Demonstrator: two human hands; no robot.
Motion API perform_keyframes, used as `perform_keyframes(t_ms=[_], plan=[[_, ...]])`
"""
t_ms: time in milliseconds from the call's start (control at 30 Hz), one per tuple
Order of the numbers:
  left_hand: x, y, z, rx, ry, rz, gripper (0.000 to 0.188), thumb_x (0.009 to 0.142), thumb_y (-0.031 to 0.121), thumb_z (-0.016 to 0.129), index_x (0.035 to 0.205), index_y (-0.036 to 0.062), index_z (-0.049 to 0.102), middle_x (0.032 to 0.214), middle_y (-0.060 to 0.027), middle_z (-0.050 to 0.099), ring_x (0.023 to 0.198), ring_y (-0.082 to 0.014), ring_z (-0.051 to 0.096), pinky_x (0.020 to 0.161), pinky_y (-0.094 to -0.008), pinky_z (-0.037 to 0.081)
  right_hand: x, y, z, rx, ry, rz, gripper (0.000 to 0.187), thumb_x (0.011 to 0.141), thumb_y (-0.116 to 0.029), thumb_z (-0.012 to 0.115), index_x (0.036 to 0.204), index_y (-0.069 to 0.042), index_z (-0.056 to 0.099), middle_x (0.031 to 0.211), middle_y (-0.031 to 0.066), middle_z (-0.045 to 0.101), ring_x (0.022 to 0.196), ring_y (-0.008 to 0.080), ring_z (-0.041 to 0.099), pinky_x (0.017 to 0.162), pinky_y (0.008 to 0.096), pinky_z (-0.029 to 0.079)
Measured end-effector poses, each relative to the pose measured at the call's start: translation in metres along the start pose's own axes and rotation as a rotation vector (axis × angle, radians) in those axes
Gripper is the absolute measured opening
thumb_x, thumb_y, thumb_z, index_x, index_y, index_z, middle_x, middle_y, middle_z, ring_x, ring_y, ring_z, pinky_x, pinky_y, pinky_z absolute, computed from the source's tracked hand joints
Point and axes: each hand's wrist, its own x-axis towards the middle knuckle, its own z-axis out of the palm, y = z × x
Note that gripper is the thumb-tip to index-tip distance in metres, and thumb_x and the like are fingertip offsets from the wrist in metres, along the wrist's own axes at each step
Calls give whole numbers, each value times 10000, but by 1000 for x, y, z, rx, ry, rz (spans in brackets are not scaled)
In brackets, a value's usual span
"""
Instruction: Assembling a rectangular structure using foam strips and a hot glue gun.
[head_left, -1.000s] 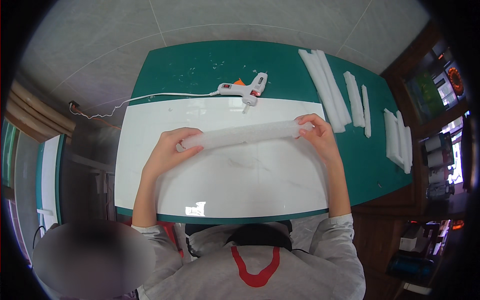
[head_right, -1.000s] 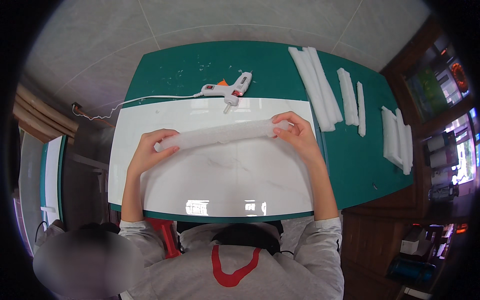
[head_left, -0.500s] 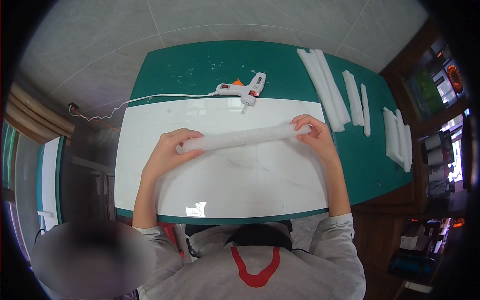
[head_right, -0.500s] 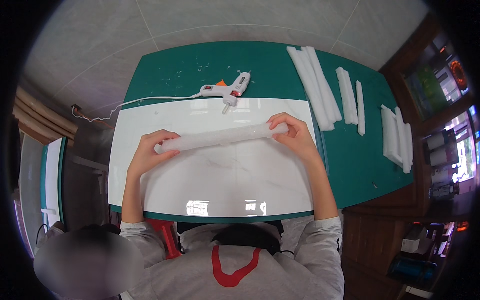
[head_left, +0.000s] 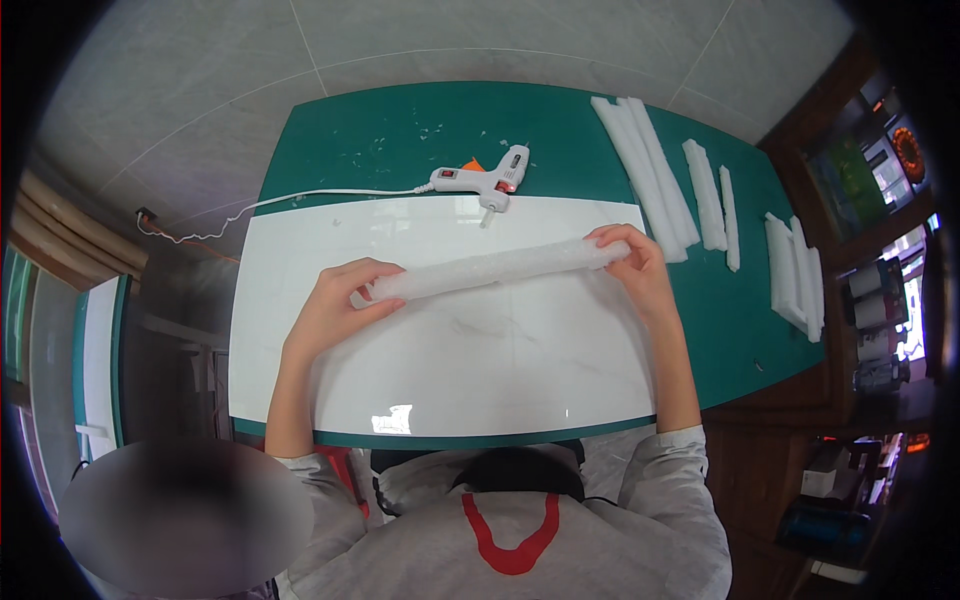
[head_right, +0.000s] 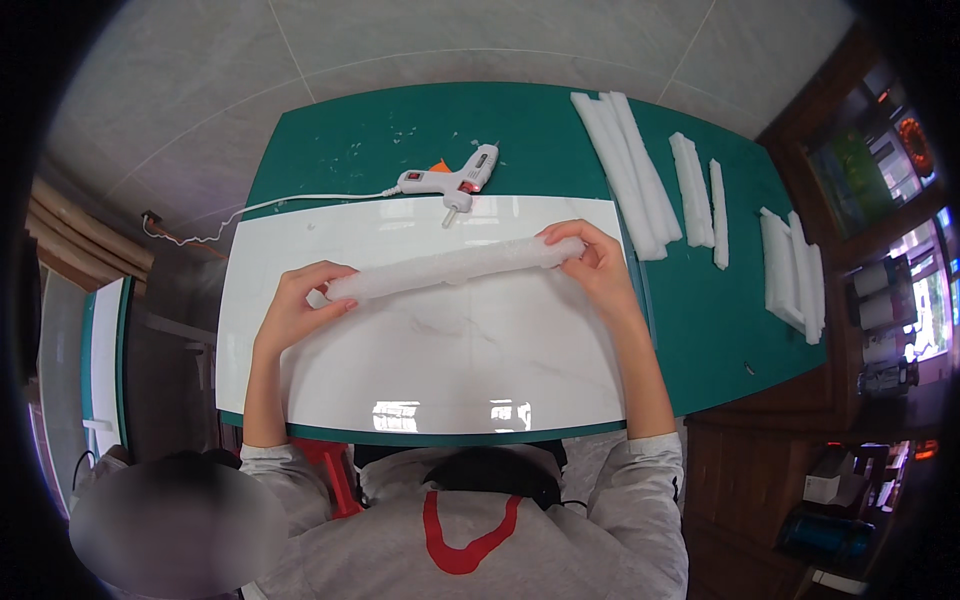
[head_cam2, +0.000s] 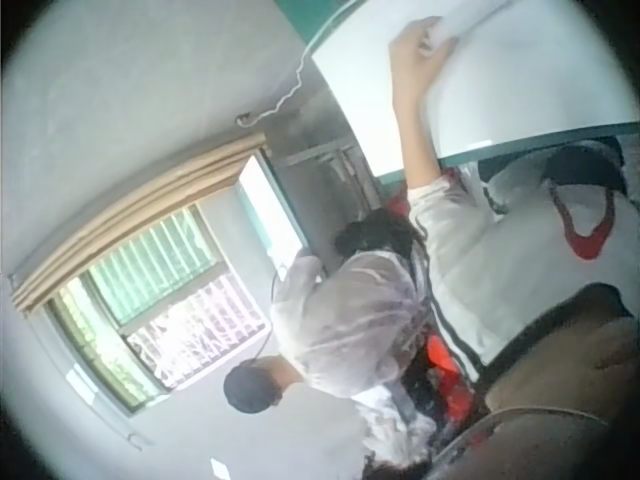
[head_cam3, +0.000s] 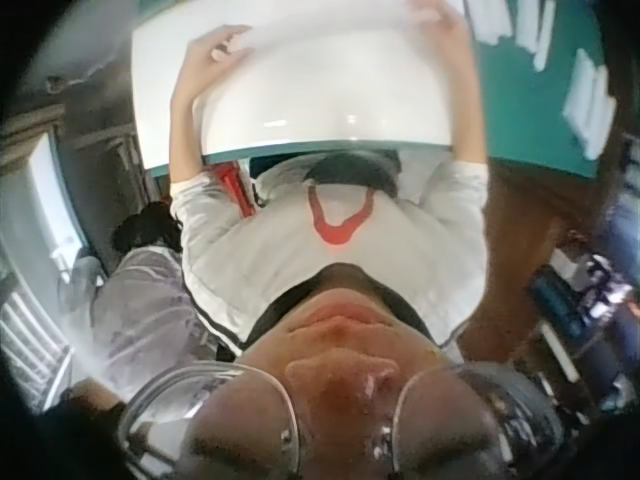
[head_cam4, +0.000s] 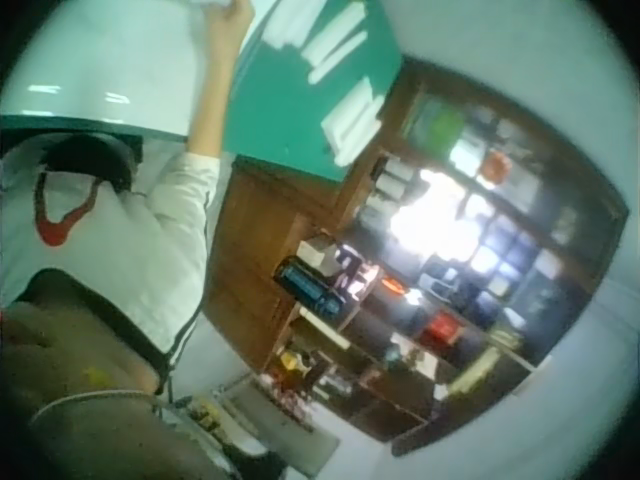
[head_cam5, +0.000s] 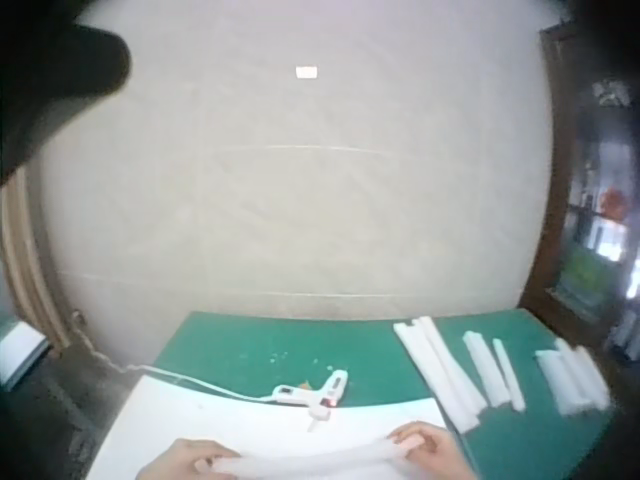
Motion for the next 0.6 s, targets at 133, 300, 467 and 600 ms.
perform_keyframes(t_ms=[133, 300, 467, 600], plan=[[0, 0, 0, 4, -5, 0, 264, 661, 135, 656, 889, 22, 587, 836, -81, 603, 649, -175, 539, 568, -238, 428, 1, 1, 0, 80, 32, 43, 342, 610, 122, 424, 904, -11, 537, 944, 77, 541, 866, 137, 520, 760, 249, 428], [0, 0, 0, 15, 16, 4, 264, 664, 143, 654, 888, 21, 588, 832, -83, 603, 635, -175, 533, 570, -237, 428, 0, 1, 1, 118, 42, 81, 336, 635, 108, 475, 947, -5, 528, 944, 75, 543, 874, 141, 526, 765, 255, 435], [0, 1, 0, 18, 13, -7, 263, 668, 148, 651, 889, 21, 588, 835, -84, 604, 623, -174, 526, 569, -237, 428, 0, 1, 0, 136, 44, 95, 341, 631, 106, 486, 950, -7, 528, 949, 71, 539, 879, 141, 524, 780, 250, 428], [-1, -1, 0, 22, 24, -2, 259, 667, 142, 651, 887, 21, 588, 838, -84, 604, 613, -172, 522, 564, -237, 427, 0, -2, 1, 145, 32, 105, 347, 628, 102, 491, 955, -8, 525, 956, 68, 532, 891, 140, 517, 787, 251, 424]])
